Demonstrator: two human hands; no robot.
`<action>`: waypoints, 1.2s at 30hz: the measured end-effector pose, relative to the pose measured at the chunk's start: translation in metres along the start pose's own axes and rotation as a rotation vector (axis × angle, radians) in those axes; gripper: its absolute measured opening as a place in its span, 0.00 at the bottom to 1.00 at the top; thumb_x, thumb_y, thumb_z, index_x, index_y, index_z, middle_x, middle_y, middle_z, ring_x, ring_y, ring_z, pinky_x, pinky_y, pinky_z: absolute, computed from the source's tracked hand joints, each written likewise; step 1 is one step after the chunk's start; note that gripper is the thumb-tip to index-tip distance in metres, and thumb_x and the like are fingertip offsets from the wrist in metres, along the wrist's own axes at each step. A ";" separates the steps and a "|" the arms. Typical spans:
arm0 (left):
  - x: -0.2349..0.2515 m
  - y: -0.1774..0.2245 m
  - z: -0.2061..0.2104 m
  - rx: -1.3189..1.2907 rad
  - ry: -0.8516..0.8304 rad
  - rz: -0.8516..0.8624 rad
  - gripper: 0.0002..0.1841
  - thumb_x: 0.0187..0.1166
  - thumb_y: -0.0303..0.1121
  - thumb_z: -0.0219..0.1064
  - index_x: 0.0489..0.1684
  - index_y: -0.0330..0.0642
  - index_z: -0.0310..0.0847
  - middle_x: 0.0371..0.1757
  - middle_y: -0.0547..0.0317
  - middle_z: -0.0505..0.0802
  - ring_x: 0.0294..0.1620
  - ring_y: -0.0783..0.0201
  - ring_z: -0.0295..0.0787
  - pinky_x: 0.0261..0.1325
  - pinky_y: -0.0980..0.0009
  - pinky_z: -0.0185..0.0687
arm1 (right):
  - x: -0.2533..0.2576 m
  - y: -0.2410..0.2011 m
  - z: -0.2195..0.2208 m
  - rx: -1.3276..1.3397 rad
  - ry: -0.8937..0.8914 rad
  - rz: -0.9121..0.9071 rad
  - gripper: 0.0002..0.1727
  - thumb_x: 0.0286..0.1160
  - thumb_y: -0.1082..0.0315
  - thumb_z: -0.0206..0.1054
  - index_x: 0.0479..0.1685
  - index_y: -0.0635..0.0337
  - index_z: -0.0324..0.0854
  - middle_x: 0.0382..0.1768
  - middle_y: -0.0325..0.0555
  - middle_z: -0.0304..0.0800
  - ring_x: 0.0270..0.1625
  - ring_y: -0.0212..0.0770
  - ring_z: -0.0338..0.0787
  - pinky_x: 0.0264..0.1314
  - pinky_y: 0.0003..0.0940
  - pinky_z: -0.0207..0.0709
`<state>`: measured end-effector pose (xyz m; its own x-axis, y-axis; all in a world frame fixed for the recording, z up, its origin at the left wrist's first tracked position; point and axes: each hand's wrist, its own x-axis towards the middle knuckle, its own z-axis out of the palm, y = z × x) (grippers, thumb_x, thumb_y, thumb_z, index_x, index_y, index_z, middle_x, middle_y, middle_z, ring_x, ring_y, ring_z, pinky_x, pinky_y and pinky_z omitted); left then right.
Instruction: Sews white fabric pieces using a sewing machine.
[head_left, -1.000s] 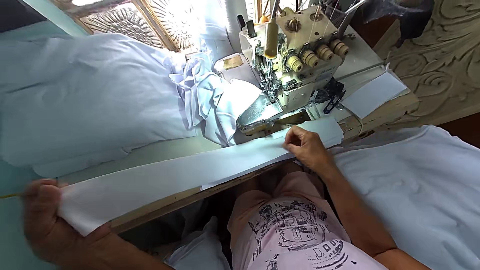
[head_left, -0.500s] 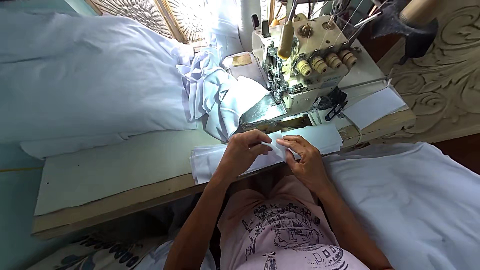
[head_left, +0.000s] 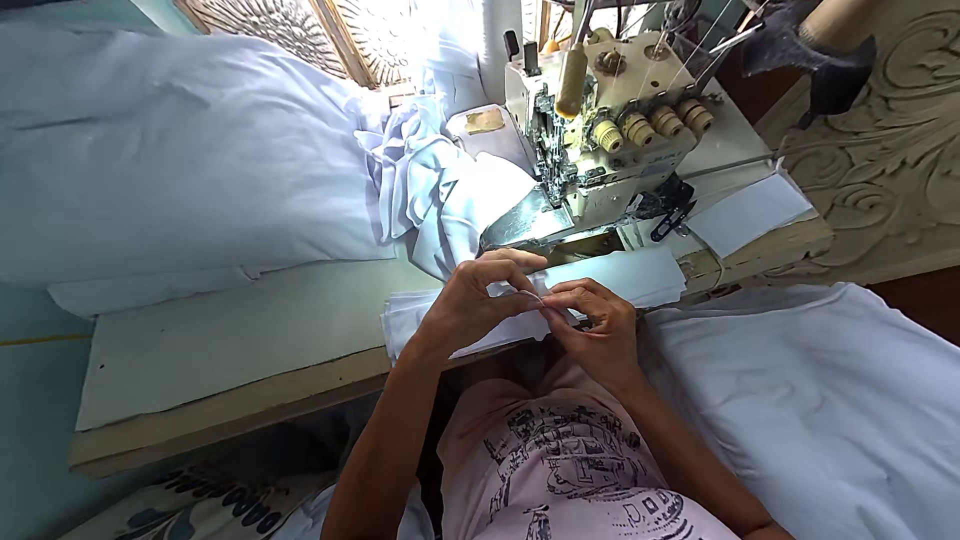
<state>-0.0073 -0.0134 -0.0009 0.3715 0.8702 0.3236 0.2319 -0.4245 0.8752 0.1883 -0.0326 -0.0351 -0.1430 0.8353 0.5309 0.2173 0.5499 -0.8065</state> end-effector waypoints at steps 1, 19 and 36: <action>0.000 -0.001 -0.002 -0.065 -0.033 0.010 0.03 0.71 0.25 0.71 0.29 0.38 0.88 0.59 0.55 0.94 0.70 0.67 0.85 0.76 0.69 0.76 | 0.000 0.000 -0.001 0.033 -0.012 0.019 0.04 0.60 0.77 0.75 0.33 0.66 0.92 0.43 0.45 0.93 0.47 0.24 0.91 0.47 0.14 0.84; -0.003 -0.014 -0.017 -0.608 0.227 -0.061 0.06 0.70 0.25 0.75 0.33 0.52 0.91 0.38 0.68 0.96 0.42 0.75 0.92 0.50 0.77 0.89 | 0.010 -0.005 -0.007 0.212 -0.107 0.117 0.05 0.63 0.78 0.75 0.37 0.68 0.90 0.43 0.43 0.94 0.47 0.25 0.93 0.52 0.19 0.88; -0.007 0.001 -0.012 -0.547 0.111 0.001 0.06 0.68 0.24 0.76 0.35 0.47 0.90 0.37 0.65 0.94 0.40 0.72 0.93 0.47 0.76 0.90 | 0.018 -0.001 0.004 0.205 -0.218 -0.048 0.10 0.60 0.69 0.81 0.35 0.64 0.87 0.54 0.47 0.92 0.60 0.32 0.90 0.59 0.27 0.84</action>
<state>-0.0203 -0.0165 0.0017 0.2675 0.9035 0.3347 -0.2795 -0.2597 0.9243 0.1818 -0.0177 -0.0261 -0.3571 0.7763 0.5195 0.0090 0.5590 -0.8291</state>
